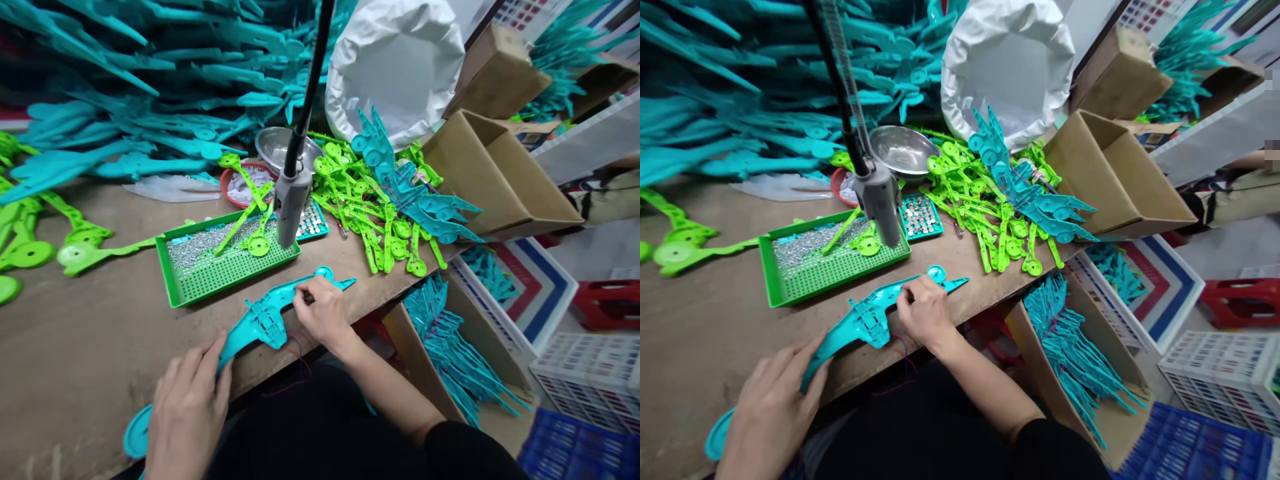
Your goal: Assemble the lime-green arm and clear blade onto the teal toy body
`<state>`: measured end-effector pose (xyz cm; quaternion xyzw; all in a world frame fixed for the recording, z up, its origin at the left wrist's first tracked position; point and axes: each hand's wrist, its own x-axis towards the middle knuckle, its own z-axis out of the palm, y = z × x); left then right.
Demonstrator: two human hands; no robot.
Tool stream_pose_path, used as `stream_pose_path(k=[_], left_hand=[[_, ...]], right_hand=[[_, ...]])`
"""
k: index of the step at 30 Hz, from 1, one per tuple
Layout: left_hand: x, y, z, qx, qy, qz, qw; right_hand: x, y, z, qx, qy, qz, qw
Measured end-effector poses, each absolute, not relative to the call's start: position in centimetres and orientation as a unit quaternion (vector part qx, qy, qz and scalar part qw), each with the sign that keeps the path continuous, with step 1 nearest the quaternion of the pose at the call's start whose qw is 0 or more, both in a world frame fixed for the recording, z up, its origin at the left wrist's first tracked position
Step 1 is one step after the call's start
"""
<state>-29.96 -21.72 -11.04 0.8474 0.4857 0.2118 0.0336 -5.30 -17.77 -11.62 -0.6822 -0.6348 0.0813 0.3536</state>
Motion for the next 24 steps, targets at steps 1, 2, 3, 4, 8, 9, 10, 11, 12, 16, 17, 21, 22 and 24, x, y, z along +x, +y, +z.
stream_pose_path(k=[1,2,3,4,8,9,10,11,12,16,17,21,22,24], left_hand=[[-30.0,-21.7,-11.2,0.85,0.478,0.218,0.032],[-30.1,-21.6,-11.3,0.85,0.477,0.221,0.031],[-30.1,-21.6,-11.3,0.847,0.481,0.222,0.031],[-30.1,-21.6,-11.4,0.843,0.489,0.221,0.032],[-30.2,-21.5,-11.6,0.848,0.483,0.215,0.037],[-30.3,-21.4,-11.7,0.851,0.477,0.215,0.036],[-30.4,-21.3,-11.7,0.852,0.476,0.216,0.036],[-30.5,-21.2,-11.8,0.851,0.477,0.217,0.035],[-30.5,-21.2,-11.8,0.849,0.481,0.218,0.035],[-30.3,-21.1,-11.7,0.846,0.483,0.221,0.035],[-30.2,-21.1,-11.7,0.845,0.484,0.222,0.035],[-30.1,-21.2,-11.6,0.843,0.489,0.223,0.035],[-30.1,-21.3,-11.6,0.842,0.491,0.221,0.035],[-30.1,-21.4,-11.5,0.84,0.497,0.214,0.036]], right_hand=[[-5.5,-17.9,-11.8,-0.679,-0.647,0.068,0.34],[-5.7,-18.1,-11.9,-0.676,-0.659,0.054,0.325],[-5.9,-18.2,-12.1,-0.674,-0.669,0.044,0.312],[-5.9,-18.4,-12.1,-0.672,-0.676,0.038,0.301],[-4.7,-17.8,-11.4,-0.647,-0.696,0.068,0.304],[-3.8,-17.1,-10.9,-0.633,-0.704,0.078,0.313],[-2.8,-16.0,-10.4,-0.619,-0.713,0.083,0.32],[-1.7,-14.6,-9.8,-0.605,-0.721,0.081,0.327],[-0.5,-12.9,-9.2,-0.599,-0.727,0.068,0.33],[2.8,-5.2,-7.8,-0.593,-0.76,0.06,0.259],[3.1,-3.6,-7.9,-0.584,-0.776,0.065,0.227],[3.0,0.1,-8.8,-0.566,-0.817,0.024,0.105],[2.8,0.5,-9.1,-0.561,-0.823,0.01,0.086],[2.6,1.0,-9.5,-0.55,-0.833,-0.005,0.064]])
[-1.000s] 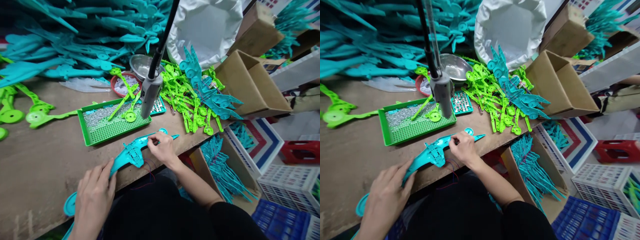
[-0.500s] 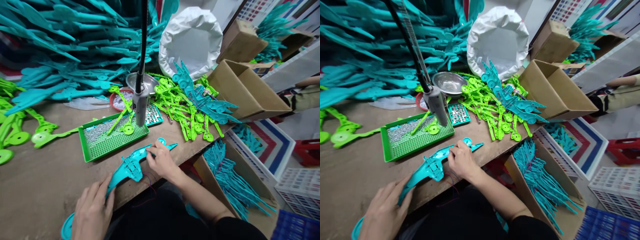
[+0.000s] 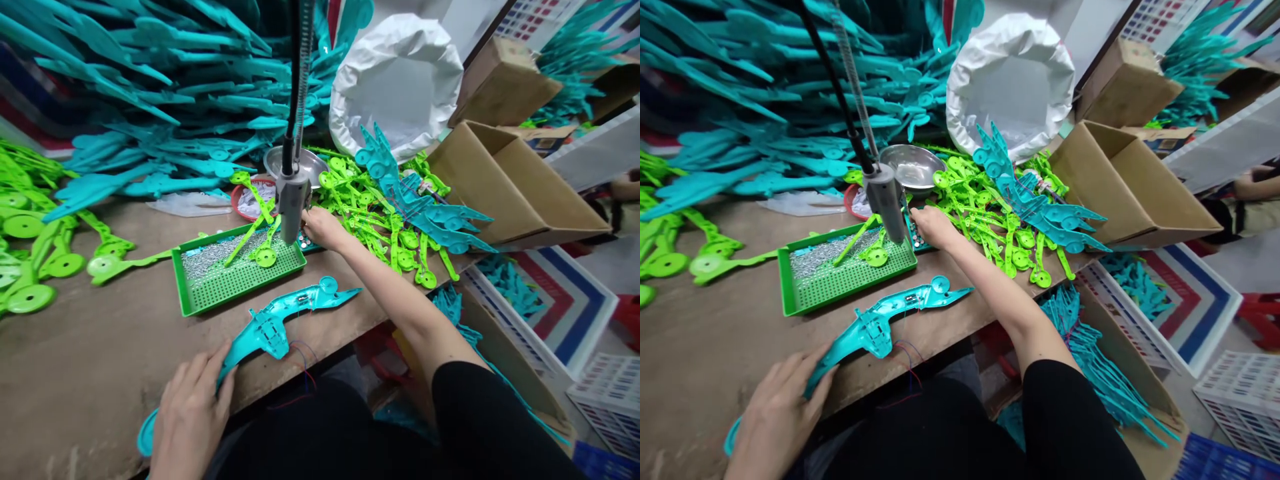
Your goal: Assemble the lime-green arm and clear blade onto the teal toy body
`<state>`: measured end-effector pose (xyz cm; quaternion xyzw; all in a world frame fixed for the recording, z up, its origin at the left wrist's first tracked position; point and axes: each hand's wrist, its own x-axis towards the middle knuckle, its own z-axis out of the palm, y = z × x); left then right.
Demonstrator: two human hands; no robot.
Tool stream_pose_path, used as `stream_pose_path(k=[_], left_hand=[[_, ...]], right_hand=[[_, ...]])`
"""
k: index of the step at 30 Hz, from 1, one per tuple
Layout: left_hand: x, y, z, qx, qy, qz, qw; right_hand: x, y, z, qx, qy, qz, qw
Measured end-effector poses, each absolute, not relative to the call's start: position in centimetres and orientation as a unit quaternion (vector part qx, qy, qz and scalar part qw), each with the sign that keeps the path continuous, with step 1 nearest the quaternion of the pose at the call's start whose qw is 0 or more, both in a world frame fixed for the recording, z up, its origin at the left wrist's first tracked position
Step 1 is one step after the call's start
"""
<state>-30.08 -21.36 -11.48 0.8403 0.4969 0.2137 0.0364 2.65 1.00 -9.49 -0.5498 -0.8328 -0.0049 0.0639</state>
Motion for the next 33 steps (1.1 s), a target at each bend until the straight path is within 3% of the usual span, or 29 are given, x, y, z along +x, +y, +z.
stream_pose_path(k=[7,12,15,18,20,33], left_hand=[[-29.7,-21.7,-10.7,0.821,0.54,0.181,0.052],[-29.6,-21.9,-10.6,0.816,0.546,0.176,0.071],[-29.6,-22.0,-10.6,0.813,0.549,0.178,0.075],[-29.6,-22.1,-10.6,0.81,0.551,0.181,0.08],[-29.6,-22.2,-10.6,0.809,0.551,0.184,0.086],[-29.6,-21.7,-10.9,0.806,0.536,0.222,0.117]], right_hand=[[2.8,2.0,-10.2,-0.535,-0.842,-0.02,0.068],[2.8,-2.1,-9.4,-0.62,-0.741,0.049,0.254],[1.6,-7.8,-8.7,-0.651,-0.64,0.189,0.362],[-0.6,-13.0,-8.9,-0.626,-0.617,0.313,0.36],[-1.9,-15.0,-9.4,-0.628,-0.608,0.332,0.355],[-4.5,-16.1,-10.1,-0.681,-0.623,0.208,0.324]])
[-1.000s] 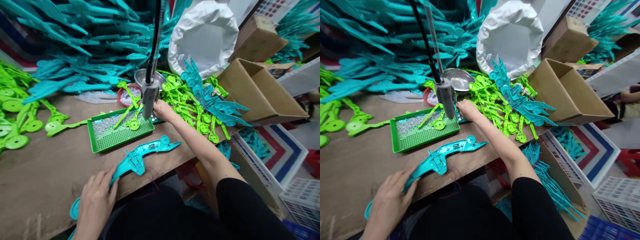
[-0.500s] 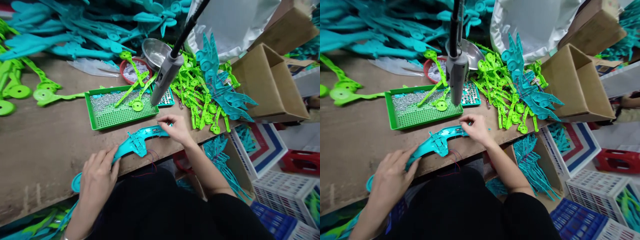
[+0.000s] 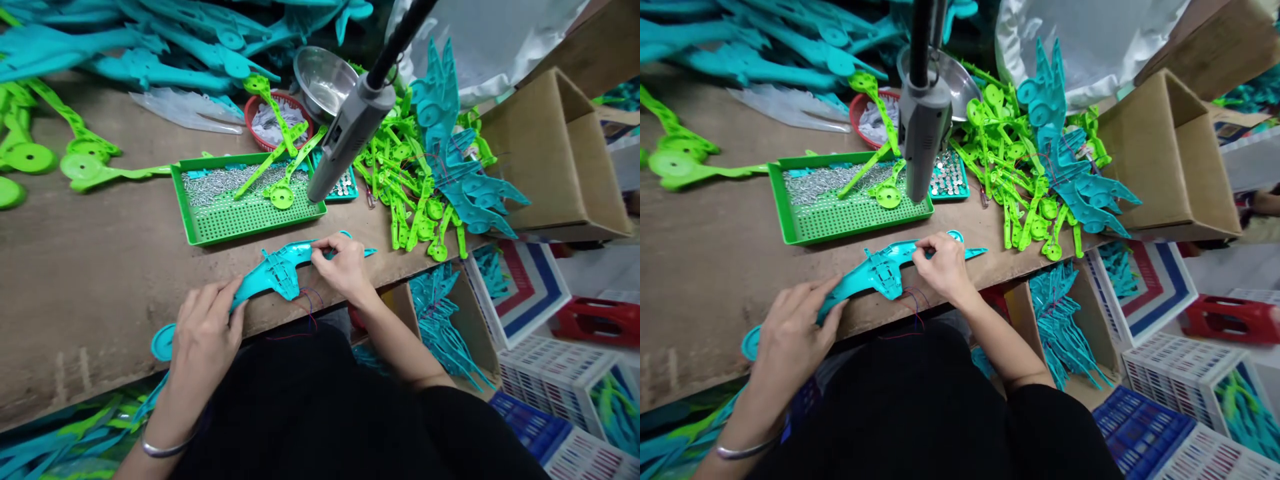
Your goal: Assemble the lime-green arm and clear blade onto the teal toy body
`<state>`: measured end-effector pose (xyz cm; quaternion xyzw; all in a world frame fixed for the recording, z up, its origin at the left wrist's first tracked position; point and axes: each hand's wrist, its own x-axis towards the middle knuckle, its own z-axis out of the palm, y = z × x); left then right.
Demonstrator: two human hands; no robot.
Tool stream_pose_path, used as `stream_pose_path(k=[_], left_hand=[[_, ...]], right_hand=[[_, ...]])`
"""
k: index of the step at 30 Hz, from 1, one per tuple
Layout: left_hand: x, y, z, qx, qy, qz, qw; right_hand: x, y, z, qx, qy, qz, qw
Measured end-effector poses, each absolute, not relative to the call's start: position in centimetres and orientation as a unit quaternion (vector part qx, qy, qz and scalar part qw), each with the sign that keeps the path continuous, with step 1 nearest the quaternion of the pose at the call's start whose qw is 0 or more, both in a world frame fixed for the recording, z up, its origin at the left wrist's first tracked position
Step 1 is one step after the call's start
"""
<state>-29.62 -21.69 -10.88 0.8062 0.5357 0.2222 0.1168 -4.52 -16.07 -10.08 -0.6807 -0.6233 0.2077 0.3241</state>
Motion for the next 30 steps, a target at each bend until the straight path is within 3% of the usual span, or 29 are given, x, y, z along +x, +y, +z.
stream_pose_path(k=[17,25,30], left_hand=[[-29.8,-20.9,-10.9,0.81,0.521,0.24,0.124],[-29.8,-20.9,-11.4,0.807,0.518,0.253,0.13],[-30.1,-20.6,-12.1,0.801,0.523,0.257,0.139]], right_hand=[[-4.1,-15.8,-10.4,-0.688,-0.579,0.273,0.342],[-5.1,-16.0,-11.0,-0.686,-0.658,0.105,0.292],[-5.3,-17.6,-11.5,-0.645,-0.711,0.076,0.27]])
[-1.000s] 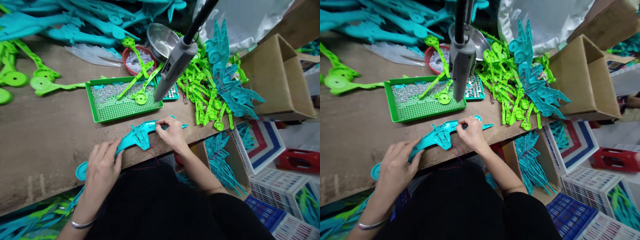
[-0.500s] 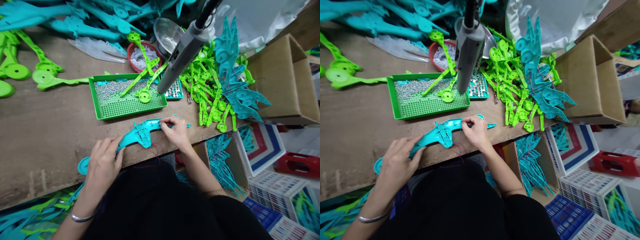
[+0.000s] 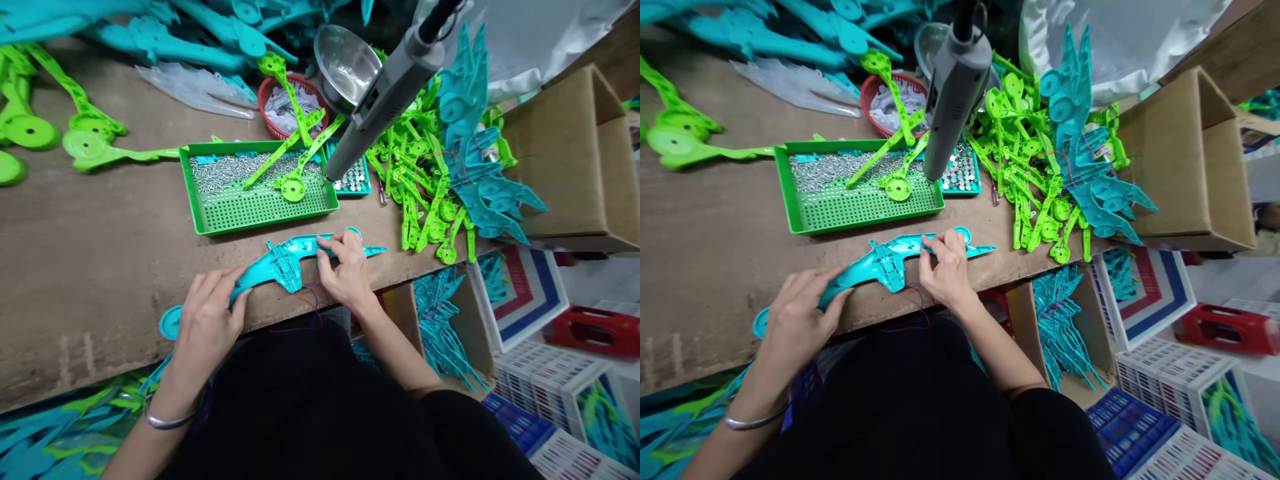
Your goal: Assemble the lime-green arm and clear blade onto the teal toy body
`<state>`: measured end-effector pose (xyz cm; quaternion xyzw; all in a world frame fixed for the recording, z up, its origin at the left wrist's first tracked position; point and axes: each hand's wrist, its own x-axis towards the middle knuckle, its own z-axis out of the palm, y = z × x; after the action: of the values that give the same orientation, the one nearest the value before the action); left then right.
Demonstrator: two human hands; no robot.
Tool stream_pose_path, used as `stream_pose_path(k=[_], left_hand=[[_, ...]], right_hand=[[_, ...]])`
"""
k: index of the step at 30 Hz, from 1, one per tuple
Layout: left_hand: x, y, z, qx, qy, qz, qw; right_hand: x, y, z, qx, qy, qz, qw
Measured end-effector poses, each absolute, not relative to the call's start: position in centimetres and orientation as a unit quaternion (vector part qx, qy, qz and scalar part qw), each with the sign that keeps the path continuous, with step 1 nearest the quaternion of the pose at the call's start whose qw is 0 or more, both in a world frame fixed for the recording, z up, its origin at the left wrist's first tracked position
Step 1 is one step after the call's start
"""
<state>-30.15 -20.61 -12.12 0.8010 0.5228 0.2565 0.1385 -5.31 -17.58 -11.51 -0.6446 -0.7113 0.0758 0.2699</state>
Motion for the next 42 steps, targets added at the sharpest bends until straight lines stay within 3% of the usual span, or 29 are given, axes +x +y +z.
stream_pose_path(k=[6,13,23,26,29,35,42], left_hand=[[-30.6,-19.6,-11.7,0.806,0.515,0.25,0.147],[-32.0,-17.3,-11.8,0.829,0.492,0.231,0.134],[-32.0,-17.4,-11.6,0.834,0.514,0.191,0.066],[-31.4,-18.7,-10.8,0.822,0.515,0.235,0.063],[-30.2,-21.0,-10.3,0.816,0.49,0.293,0.088],[-27.3,-23.9,-11.6,0.804,0.471,0.308,0.192],[-25.4,-23.3,-12.2,0.781,0.512,0.282,0.221]], right_hand=[[-4.5,-18.8,-11.5,-0.651,-0.726,0.065,0.213],[-2.0,-17.8,-10.8,-0.584,-0.707,0.176,0.357],[-2.2,-17.9,-10.7,-0.588,-0.739,0.137,0.299],[-2.3,-18.3,-10.1,-0.596,-0.715,0.161,0.328],[-2.8,-20.3,-9.5,-0.606,-0.694,0.183,0.343],[-5.0,-24.4,-10.9,-0.62,-0.71,0.209,0.26],[-3.2,-23.4,-11.3,-0.614,-0.596,0.391,0.34]])
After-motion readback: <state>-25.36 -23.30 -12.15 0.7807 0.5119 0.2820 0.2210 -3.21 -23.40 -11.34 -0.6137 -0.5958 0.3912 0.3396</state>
